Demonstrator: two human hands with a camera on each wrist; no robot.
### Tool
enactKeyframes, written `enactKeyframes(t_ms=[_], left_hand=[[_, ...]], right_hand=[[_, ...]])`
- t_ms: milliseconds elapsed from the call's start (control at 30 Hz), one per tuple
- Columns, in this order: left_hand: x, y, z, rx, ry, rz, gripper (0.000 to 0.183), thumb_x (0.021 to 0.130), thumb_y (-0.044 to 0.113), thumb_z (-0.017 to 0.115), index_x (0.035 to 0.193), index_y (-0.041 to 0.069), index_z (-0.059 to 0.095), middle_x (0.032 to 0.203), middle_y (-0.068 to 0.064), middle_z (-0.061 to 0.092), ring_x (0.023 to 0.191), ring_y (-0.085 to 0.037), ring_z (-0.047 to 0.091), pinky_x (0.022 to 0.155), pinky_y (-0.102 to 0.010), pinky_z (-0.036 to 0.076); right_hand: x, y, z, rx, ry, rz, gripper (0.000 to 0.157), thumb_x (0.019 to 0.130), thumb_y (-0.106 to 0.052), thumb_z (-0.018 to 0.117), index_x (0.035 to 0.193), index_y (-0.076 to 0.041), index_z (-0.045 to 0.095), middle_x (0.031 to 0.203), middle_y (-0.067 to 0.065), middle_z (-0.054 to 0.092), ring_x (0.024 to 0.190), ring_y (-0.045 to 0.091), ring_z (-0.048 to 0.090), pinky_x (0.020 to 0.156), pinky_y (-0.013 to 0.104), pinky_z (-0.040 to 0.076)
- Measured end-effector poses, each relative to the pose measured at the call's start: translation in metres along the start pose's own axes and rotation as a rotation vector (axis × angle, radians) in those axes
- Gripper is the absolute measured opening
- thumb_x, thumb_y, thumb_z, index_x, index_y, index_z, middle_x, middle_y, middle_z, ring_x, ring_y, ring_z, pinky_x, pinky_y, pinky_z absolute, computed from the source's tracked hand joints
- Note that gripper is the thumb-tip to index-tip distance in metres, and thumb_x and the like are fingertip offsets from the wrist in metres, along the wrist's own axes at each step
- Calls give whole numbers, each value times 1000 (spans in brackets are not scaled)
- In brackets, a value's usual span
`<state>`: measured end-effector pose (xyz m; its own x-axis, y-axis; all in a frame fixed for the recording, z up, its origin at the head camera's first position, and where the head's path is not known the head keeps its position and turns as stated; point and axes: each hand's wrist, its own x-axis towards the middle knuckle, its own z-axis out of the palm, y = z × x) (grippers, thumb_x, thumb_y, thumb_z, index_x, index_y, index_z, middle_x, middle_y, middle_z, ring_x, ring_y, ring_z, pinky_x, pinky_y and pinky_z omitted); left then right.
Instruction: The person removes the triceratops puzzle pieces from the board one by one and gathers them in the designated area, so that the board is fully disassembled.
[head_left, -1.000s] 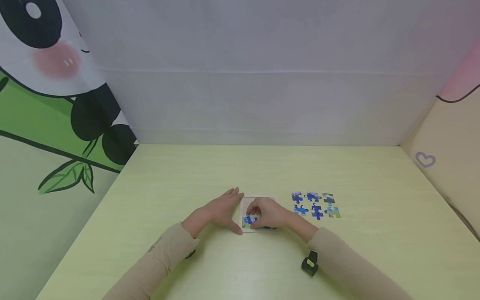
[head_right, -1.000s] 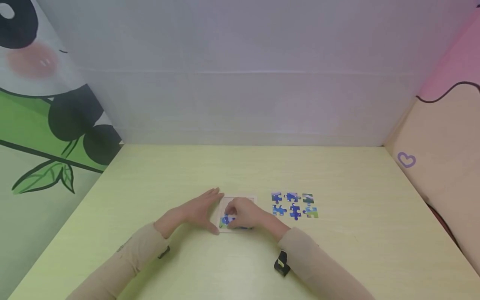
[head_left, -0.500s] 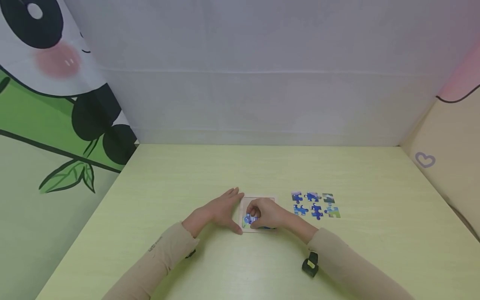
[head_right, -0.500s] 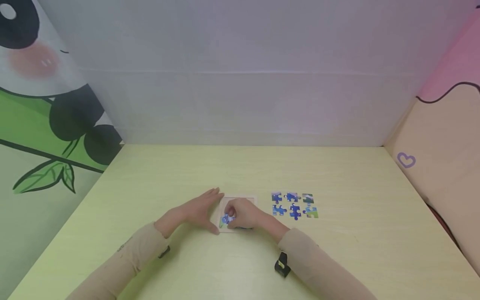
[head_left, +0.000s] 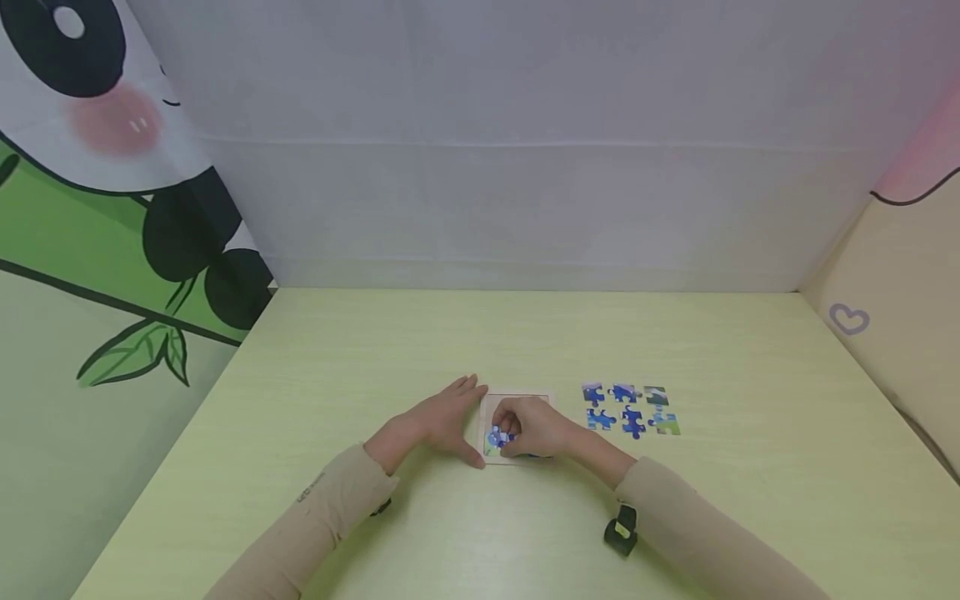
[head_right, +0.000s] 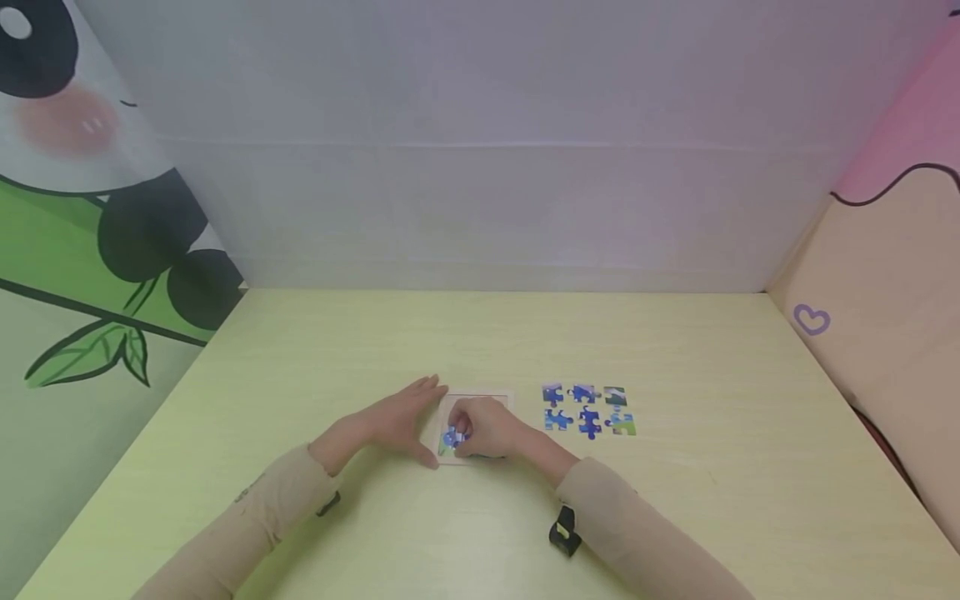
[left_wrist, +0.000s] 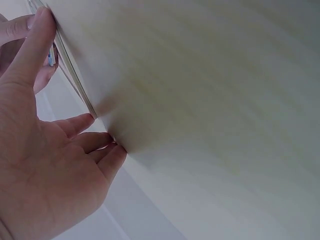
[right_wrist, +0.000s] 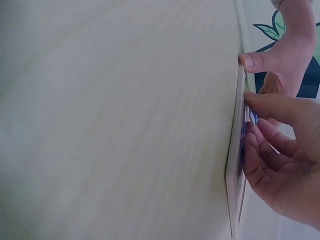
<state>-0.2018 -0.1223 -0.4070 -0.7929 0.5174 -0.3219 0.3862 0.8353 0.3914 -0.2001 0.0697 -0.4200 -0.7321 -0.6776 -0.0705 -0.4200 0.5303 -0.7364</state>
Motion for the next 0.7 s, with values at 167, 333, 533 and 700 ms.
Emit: enactKeyframes(t_ms=[167, 333, 533, 700], left_hand=[[0, -1, 0, 6, 0, 2, 110, 62, 50, 78, 145, 7, 19, 151, -14, 8, 139, -27, 5, 110, -44, 19], [0, -1, 0, 6, -2, -4, 109, 63, 50, 78, 145, 7, 19, 151, -13, 8, 139, -27, 5, 110, -44, 19], [0, 0, 0, 6, -5, -12, 109, 62, 50, 78, 145, 8, 20, 152, -13, 8, 139, -26, 4, 110, -43, 19], [0, -1, 0, -2, -12, -16, 110, 62, 50, 78, 145, 8, 19, 152, -12, 7, 139, -26, 4, 111, -43, 18]], right_hand=[[-1, -1, -1, 8, -1, 2, 28, 70, 0, 74, 93, -3, 57, 79, -1, 55, 73, 12, 50, 65, 20, 46], [0, 3, -2, 24, -12, 6, 22, 76, -4, 70, 94, -7, 57, 80, -3, 56, 74, 10, 51, 66, 19, 47], [2, 6, -4, 93, -8, -30, 10, 82, -2, 62, 90, -5, 58, 77, -1, 58, 71, 10, 53, 64, 21, 48], [2, 5, -4, 134, -11, -8, 9, 82, -1, 61, 90, -4, 59, 77, 0, 59, 70, 10, 54, 63, 20, 48]])
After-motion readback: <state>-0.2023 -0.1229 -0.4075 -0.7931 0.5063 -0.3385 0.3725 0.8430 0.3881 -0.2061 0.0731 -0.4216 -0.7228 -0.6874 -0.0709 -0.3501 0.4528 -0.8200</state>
